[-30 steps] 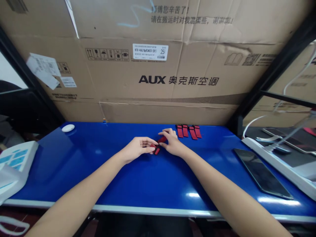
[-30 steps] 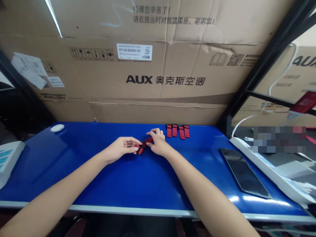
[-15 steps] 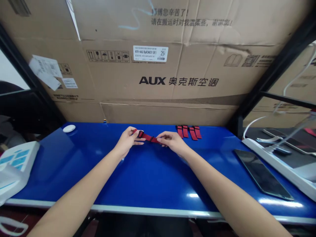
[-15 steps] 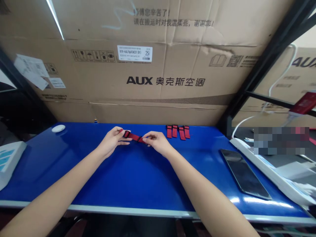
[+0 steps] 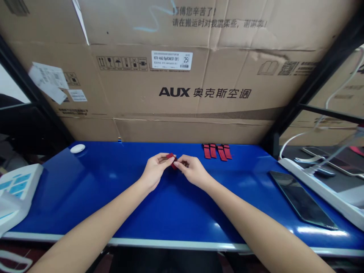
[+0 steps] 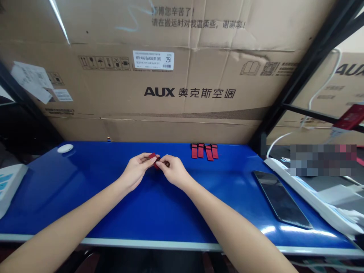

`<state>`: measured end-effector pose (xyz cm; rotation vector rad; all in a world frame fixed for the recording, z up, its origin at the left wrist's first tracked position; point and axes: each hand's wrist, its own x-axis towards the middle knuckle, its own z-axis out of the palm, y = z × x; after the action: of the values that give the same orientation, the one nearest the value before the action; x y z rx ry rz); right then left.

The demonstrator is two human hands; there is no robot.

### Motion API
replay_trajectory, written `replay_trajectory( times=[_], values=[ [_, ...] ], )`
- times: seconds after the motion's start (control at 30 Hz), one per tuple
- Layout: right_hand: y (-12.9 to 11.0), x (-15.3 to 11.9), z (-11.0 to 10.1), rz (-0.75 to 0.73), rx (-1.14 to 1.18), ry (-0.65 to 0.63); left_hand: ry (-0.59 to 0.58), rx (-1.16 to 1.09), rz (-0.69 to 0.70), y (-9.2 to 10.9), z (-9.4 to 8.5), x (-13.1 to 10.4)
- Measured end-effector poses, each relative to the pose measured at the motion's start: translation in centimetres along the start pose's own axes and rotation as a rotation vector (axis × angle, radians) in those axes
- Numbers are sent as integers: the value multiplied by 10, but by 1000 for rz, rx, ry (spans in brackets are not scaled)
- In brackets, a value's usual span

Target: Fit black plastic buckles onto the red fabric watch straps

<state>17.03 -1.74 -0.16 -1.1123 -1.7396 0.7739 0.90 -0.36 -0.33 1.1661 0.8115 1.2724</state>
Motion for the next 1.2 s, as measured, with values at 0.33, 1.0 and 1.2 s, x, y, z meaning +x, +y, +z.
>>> replay_trajectory(
  times=[0.33,1.0,1.2],
  values=[
    [1,-6,20,-39,-65,253,16,-177,-128,1,8,-6],
    [5,-3,12,-11,33,159,71,96,22,-6,8,-7],
    [6,0,11,-46,1,56,116,87,52,-2,5,-5]
  ],
)
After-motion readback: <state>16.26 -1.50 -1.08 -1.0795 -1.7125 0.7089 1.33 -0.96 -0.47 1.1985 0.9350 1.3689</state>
